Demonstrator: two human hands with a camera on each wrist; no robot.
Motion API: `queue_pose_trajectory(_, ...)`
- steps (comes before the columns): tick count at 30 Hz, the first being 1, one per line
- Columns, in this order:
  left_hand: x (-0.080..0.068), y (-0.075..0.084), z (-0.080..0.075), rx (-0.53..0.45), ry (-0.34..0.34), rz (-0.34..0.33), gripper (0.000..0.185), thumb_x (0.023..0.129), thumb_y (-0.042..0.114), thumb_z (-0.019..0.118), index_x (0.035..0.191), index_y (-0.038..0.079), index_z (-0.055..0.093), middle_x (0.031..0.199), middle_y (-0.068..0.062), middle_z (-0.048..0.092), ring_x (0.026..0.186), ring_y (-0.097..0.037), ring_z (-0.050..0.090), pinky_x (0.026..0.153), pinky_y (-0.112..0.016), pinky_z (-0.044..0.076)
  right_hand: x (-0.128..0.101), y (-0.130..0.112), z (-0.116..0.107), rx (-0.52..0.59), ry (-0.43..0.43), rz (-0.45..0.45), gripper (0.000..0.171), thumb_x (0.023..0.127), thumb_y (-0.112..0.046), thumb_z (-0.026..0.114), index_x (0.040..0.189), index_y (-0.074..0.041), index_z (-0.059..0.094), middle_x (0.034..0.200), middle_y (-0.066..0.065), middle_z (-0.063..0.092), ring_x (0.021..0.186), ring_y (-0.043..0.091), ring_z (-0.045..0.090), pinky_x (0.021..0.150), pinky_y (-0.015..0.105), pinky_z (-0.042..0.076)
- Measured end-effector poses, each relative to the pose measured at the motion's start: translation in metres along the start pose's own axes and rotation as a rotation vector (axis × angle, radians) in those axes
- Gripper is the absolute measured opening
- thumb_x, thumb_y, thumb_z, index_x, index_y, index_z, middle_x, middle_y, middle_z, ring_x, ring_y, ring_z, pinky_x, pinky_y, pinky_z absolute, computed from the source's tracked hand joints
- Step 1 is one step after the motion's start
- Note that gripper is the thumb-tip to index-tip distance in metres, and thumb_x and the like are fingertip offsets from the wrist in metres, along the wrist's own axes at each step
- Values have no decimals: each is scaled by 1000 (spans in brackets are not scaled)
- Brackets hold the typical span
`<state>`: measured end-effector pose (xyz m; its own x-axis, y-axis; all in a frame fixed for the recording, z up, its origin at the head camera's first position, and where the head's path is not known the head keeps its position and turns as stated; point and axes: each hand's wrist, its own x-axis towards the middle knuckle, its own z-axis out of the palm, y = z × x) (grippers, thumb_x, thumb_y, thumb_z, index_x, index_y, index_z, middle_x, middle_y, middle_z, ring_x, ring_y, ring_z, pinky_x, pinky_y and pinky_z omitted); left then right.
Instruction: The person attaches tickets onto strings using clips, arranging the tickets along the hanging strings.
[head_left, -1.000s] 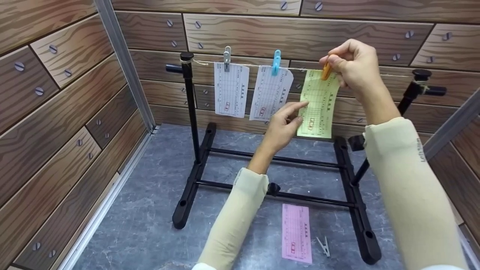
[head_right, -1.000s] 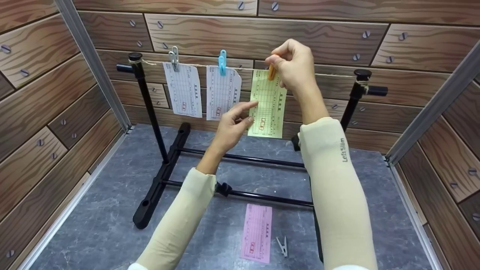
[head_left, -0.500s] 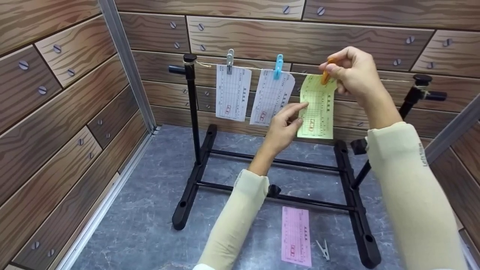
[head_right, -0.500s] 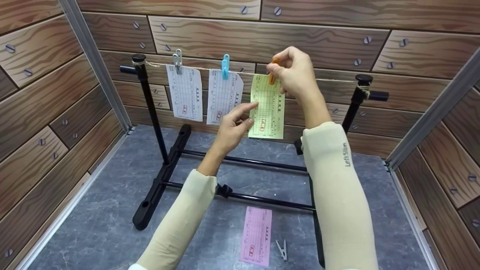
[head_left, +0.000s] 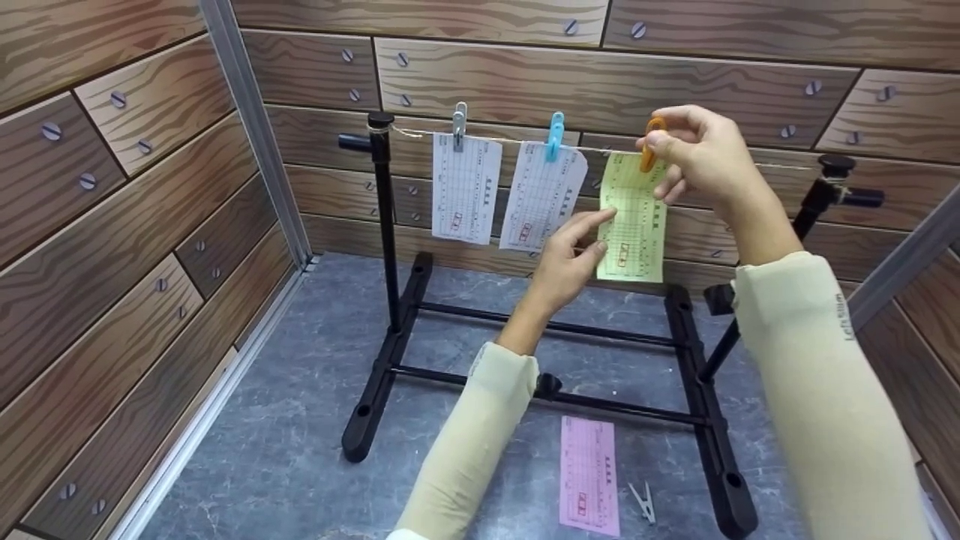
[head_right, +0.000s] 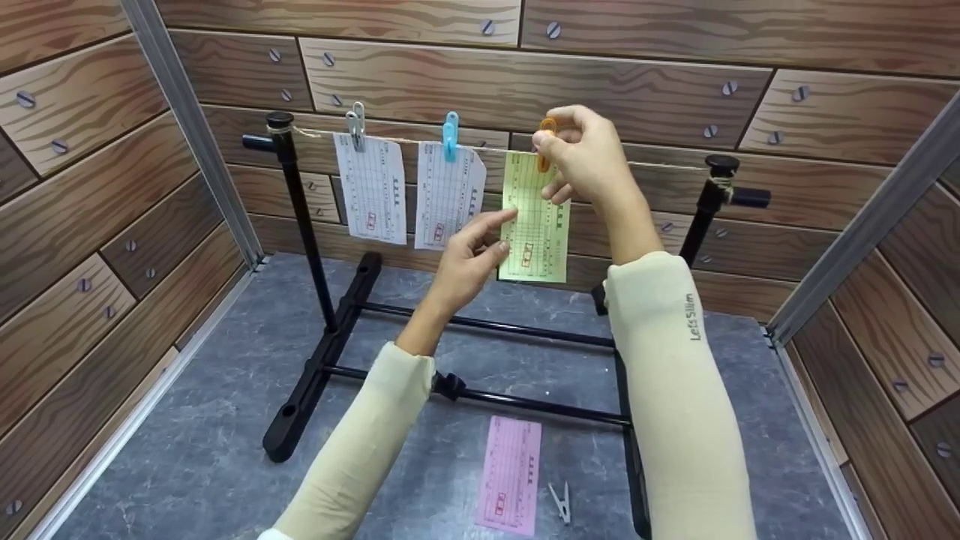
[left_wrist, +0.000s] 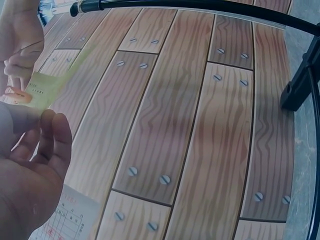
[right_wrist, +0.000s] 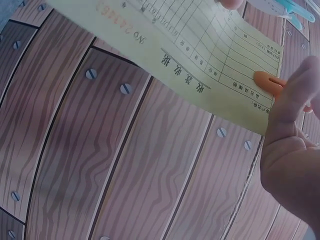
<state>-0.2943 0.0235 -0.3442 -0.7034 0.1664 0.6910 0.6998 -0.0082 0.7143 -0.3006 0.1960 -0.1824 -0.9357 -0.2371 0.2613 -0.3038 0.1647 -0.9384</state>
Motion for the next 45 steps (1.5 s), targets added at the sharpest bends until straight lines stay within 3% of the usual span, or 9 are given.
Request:
queue_pose_trajectory(5, -4, -1, 0, -9, -5, -2, 46, 93, -9, 58, 139, -5, 57, 128, -18, 59, 74, -10, 48, 66, -22, 46, -3, 2, -1, 53, 33, -28, 57, 97, -13, 68, 145, 4, 43, 104, 9, 70, 46, 21, 62, 43, 30, 54)
queue_pose_trajectory(10, -12, -6, -5, 0, -18, 1, 43, 94, -7, 59, 137, -2, 60, 123, -14, 60, 74, -16, 49, 67, -24, 44, -6, 7, -2, 221, 168, -126, 41, 92, -5, 72, 130, 4, 58, 99, 14, 68, 45, 21, 63, 43, 29, 53)
queue_pose_trajectory(13, -18, -10, -7, 7, -21, -18, 41, 95, -5, 59, 135, -1, 61, 126, -13, 61, 78, -18, 52, 71, -26, 47, -6, 10, -3, 276, 212, -141, 33, 91, -3, 73, 122, 2, 62, 97, 14, 68, 45, 21, 63, 43, 28, 53)
queue_pose_trajectory(19, -27, -15, -6, 11, -25, -71, 39, 95, -4, 58, 134, 1, 64, 127, -9, 62, 77, -14, 50, 69, -28, 47, -5, 12, -1, 250, 198, -128, 30, 92, -4, 72, 120, 0, 63, 98, 14, 67, 45, 21, 63, 43, 29, 53)
queue_pose_trajectory(26, -31, -18, -5, -5, -23, -65, 37, 96, -4, 58, 132, -3, 64, 128, -15, 62, 85, -16, 54, 72, -25, 48, -7, 11, 4, 297, 175, -147, 25, 92, 1, 70, 116, 1, 63, 98, 17, 68, 48, 23, 65, 46, 31, 55)
queue_pose_trajectory(36, -35, -20, -9, -52, 25, -79, 36, 93, -14, 53, 129, -15, 60, 125, -28, 59, 74, -6, 52, 64, -21, 46, -2, 8, 18, 352, 143, -116, 25, 94, 5, 65, 118, 3, 60, 109, 21, 57, 60, 26, 69, 61, 34, 60)
queue_pose_trajectory(45, -56, -31, -22, -48, 54, -124, 36, 95, -7, 55, 130, -4, 65, 121, -15, 63, 73, -14, 60, 64, -25, 52, 1, 4, 30, 362, 132, -70, 23, 95, 4, 60, 118, 3, 59, 110, 21, 56, 59, 25, 68, 58, 34, 59)
